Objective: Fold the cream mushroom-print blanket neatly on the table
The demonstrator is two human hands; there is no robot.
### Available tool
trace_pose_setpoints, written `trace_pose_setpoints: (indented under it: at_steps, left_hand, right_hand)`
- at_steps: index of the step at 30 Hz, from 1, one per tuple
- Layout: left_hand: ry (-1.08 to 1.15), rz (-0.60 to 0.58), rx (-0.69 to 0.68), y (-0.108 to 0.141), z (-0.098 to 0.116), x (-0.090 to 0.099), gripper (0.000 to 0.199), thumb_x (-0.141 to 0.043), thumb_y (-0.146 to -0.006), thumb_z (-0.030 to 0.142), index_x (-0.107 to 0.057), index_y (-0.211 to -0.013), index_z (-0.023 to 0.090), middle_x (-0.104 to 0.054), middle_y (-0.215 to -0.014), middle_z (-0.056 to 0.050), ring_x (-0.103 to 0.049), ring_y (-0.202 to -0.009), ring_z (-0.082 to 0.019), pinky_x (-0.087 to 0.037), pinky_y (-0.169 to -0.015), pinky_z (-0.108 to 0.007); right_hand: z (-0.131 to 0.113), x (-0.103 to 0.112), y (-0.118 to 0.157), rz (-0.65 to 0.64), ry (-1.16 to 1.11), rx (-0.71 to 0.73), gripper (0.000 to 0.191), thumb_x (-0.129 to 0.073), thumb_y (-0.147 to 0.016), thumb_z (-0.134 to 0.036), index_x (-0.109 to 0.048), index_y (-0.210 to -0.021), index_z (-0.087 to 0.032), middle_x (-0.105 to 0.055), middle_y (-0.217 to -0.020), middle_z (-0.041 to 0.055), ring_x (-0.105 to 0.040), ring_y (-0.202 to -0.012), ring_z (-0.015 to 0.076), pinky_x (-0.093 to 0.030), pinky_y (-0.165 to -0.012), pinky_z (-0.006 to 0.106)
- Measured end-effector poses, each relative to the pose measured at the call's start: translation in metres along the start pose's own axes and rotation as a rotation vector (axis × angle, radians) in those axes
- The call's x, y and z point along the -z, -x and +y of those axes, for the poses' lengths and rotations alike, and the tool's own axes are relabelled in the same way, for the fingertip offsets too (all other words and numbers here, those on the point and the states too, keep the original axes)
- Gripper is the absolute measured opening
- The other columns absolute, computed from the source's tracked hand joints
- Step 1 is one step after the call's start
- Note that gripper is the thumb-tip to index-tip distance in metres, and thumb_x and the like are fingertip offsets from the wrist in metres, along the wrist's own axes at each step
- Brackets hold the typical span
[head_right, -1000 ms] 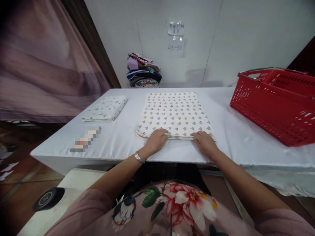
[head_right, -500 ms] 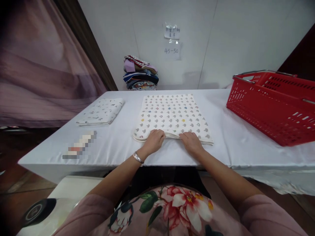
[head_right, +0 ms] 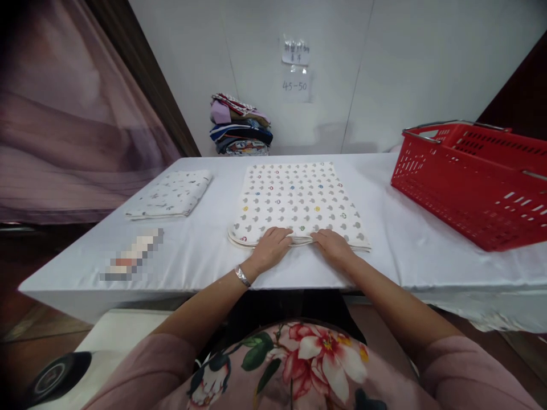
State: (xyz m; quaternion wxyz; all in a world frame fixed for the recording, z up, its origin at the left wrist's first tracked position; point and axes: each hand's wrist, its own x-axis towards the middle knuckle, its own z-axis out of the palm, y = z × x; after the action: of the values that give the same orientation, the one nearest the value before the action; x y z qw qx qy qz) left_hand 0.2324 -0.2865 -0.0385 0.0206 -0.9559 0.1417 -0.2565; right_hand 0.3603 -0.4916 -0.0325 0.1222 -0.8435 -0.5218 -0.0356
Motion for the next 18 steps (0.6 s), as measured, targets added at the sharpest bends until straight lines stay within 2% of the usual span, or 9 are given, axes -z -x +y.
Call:
trace_pose_setpoints:
  at_steps: [5, 11, 14, 18]
  left_hand:
    - [-0.015, -0.011, -0.075, -0.0030, 0.0015, 0.0012, 0.019, -0.041, -0.093, 0.015, -0.058, -0.083, 0.016, -0.058, -0.116, -0.007, -0.051, -0.104, -0.019, -0.039, -0.090, -0.037]
    - [-0.044, 0.056, -0.116, -0.0031, 0.0036, 0.0061, 0.023, -0.040, -0.094, 0.014, -0.058, -0.080, 0.016, -0.060, -0.108, -0.005, -0.050, -0.099, -0.018, -0.037, -0.086, -0.035]
    - [-0.055, 0.051, -0.100, -0.0040, 0.0038, 0.0069, 0.023, -0.040, -0.094, 0.015, -0.057, -0.078, 0.017, -0.061, -0.097, -0.003, -0.050, -0.090, -0.016, -0.036, -0.084, -0.034]
    - [-0.031, 0.031, -0.002, -0.0073, 0.0029, 0.0041, 0.016, -0.044, -0.092, 0.017, -0.056, -0.081, 0.017, -0.060, -0.092, -0.003, -0.050, -0.087, -0.016, -0.036, -0.080, -0.033]
  right_hand:
    - [-0.0020, 0.0025, 0.0003, -0.010, -0.014, 0.010, 0.034, -0.034, -0.094, -0.028, -0.060, -0.116, -0.023, -0.063, -0.103, 0.0074, -0.056, -0.096, 0.0223, -0.045, -0.078, 0.032]
    - [-0.0060, 0.0071, -0.0004, -0.035, -0.016, -0.007, 0.032, -0.036, -0.093, -0.028, -0.060, -0.115, -0.024, -0.063, -0.104, 0.0073, -0.056, -0.097, 0.0227, -0.043, -0.077, 0.032]
    - [-0.0068, 0.0087, -0.0008, -0.054, -0.006, 0.001, 0.031, -0.037, -0.093, -0.028, -0.060, -0.114, -0.024, -0.063, -0.103, 0.0077, -0.055, -0.096, 0.0226, -0.042, -0.077, 0.030]
    - [-0.0067, 0.0097, -0.0010, -0.072, -0.001, 0.010, 0.030, -0.039, -0.093, -0.028, -0.060, -0.114, -0.022, -0.062, -0.102, 0.0078, -0.054, -0.096, 0.0225, -0.041, -0.075, 0.029]
